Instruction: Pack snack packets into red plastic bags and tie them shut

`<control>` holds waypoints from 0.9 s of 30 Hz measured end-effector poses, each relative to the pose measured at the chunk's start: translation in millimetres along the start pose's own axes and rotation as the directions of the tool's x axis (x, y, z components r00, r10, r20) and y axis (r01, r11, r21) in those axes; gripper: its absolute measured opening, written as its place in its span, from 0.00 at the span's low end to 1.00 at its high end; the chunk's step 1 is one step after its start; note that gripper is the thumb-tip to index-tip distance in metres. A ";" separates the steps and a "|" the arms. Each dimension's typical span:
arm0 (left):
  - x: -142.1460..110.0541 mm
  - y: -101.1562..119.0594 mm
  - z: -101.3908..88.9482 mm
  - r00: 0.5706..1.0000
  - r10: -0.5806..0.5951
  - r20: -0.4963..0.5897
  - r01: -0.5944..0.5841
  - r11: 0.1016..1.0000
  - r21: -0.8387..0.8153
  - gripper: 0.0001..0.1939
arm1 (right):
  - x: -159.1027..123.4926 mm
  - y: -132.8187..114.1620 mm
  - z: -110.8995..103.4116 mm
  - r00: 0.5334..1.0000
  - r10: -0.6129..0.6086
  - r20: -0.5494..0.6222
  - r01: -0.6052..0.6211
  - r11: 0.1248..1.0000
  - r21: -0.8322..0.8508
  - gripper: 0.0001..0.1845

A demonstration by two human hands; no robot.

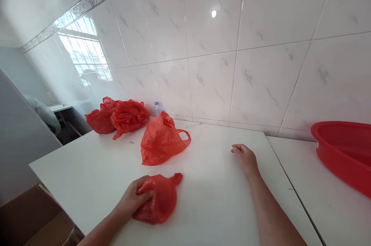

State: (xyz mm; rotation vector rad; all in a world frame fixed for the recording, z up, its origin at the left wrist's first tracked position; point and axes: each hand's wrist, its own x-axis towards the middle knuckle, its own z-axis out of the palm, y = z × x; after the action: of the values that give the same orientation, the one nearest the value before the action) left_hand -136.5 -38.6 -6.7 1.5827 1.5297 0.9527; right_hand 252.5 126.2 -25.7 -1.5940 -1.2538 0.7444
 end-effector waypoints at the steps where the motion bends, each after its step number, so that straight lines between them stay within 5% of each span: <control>1: -3.8 -6.1 -15.5 0.998 -0.031 -0.050 0.030 0.999 -0.015 0.10 | -0.2 -0.1 0.2 1.000 -0.002 0.002 0.002 1.000 -0.003 0.18; 4: -9.9 -25.7 -60.9 0.959 -0.130 -0.253 0.133 0.991 -0.008 0.19 | -0.2 0.1 1.0 1.000 -0.001 0.002 0.001 1.000 -0.016 0.18; 9: -0.1 -56.0 -114.2 0.785 -0.219 -0.579 0.333 0.938 0.097 0.22 | -1.5 0.2 2.5 1.000 -0.005 0.010 0.005 1.000 -0.021 0.18; 14: 25.0 -64.0 -124.3 0.580 -0.208 -0.787 0.545 0.817 0.186 0.31 | -4.7 -2.5 3.6 1.000 -0.006 0.003 0.007 0.999 -0.035 0.16; 17: 31.7 -57.0 -111.0 0.480 0.062 -0.875 0.527 0.777 0.344 0.36 | -4.9 -3.0 3.8 1.000 -0.018 -0.003 0.018 0.999 -0.035 0.16; 19: 33.4 -50.6 -97.4 0.473 0.299 -0.829 0.437 0.737 0.516 0.33 | -4.3 -2.4 3.9 0.999 -0.034 -0.005 0.034 0.999 -0.040 0.17; 22: 40.6 -38.7 -77.5 0.539 0.518 -0.664 0.208 0.682 0.701 0.31 | -3.0 -0.9 4.0 0.999 -0.039 -0.004 0.039 0.998 -0.052 0.17; 24: 52.1 -28.2 -68.2 0.568 0.529 -0.631 0.113 0.709 0.696 0.34 | -2.1 0.1 4.0 1.000 -0.029 0.001 0.029 0.998 -0.061 0.17; 27: 77.7 -11.5 -61.0 0.590 0.386 -0.709 0.065 0.852 0.519 0.40 | -0.1 1.8 4.3 1.000 -0.018 0.009 0.019 0.998 -0.060 0.17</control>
State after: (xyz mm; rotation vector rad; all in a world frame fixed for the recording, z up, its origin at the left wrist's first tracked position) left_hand -194.3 39.8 13.1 1.7679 2.4455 1.6344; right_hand 249.4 127.4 -29.0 -1.6269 -1.3064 0.7080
